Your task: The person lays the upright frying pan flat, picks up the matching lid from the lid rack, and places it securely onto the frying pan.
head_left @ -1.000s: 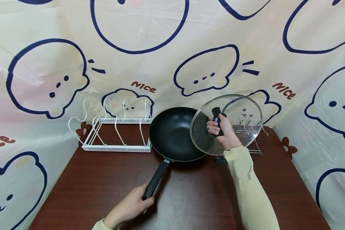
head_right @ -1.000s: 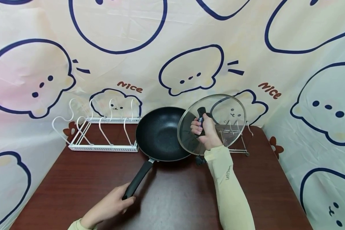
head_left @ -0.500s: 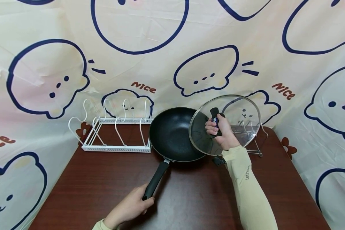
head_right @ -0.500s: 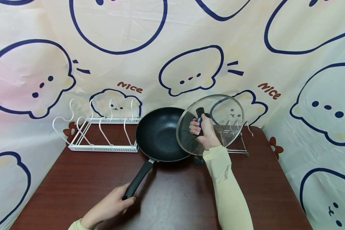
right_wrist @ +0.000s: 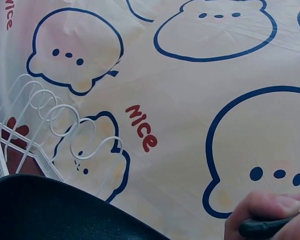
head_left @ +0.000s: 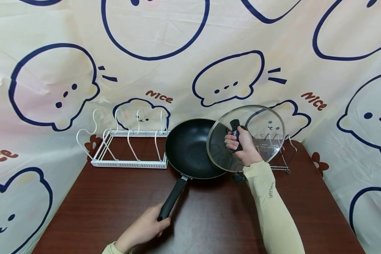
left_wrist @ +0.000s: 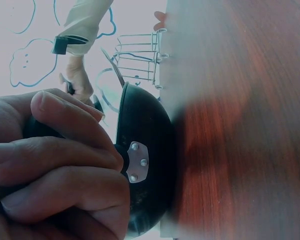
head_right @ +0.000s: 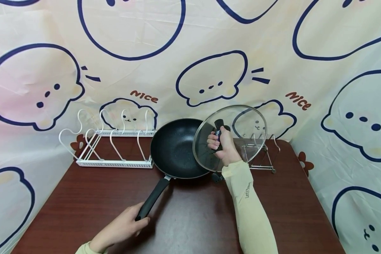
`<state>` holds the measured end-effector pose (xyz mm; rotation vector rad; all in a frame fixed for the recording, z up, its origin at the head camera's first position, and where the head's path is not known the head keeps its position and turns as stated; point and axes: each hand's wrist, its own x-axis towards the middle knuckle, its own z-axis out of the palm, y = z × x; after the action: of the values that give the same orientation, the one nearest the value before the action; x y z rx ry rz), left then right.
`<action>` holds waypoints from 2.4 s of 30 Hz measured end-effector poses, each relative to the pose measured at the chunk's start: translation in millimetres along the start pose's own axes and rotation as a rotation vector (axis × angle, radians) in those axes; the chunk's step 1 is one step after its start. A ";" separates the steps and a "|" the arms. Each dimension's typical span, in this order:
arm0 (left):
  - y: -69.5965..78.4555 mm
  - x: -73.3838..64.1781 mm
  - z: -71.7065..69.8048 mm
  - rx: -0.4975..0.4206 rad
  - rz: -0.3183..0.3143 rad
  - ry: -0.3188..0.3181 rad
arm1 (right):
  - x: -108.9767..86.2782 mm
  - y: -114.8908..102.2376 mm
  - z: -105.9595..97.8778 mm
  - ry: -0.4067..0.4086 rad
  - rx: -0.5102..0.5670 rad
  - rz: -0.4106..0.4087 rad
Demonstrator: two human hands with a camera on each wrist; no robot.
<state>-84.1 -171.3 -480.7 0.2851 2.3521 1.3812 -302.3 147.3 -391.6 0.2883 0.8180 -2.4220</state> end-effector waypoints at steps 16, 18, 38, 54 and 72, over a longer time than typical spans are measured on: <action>-0.2 0.6 -0.1 -0.004 -0.006 0.003 | 6.3 6.2 1.1 -0.004 -0.039 -0.005; -0.1 0.9 -0.5 -0.005 -0.007 0.002 | 7.2 6.5 2.0 -0.006 -0.045 -0.005; 1.8 1.1 0.1 -0.019 -0.018 -0.009 | 11.3 11.6 3.1 -0.005 -0.033 0.008; 2.5 -1.1 0.2 -0.042 -0.031 -0.018 | 18.6 26.1 4.7 0.009 -0.058 0.016; 1.2 0.5 0.4 -0.053 -0.018 -0.021 | 25.0 31.0 8.8 -0.021 -0.066 0.025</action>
<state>-84.4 -170.3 -480.0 0.2612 2.2912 1.4224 -305.1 110.5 -409.0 0.2464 0.8782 -2.3654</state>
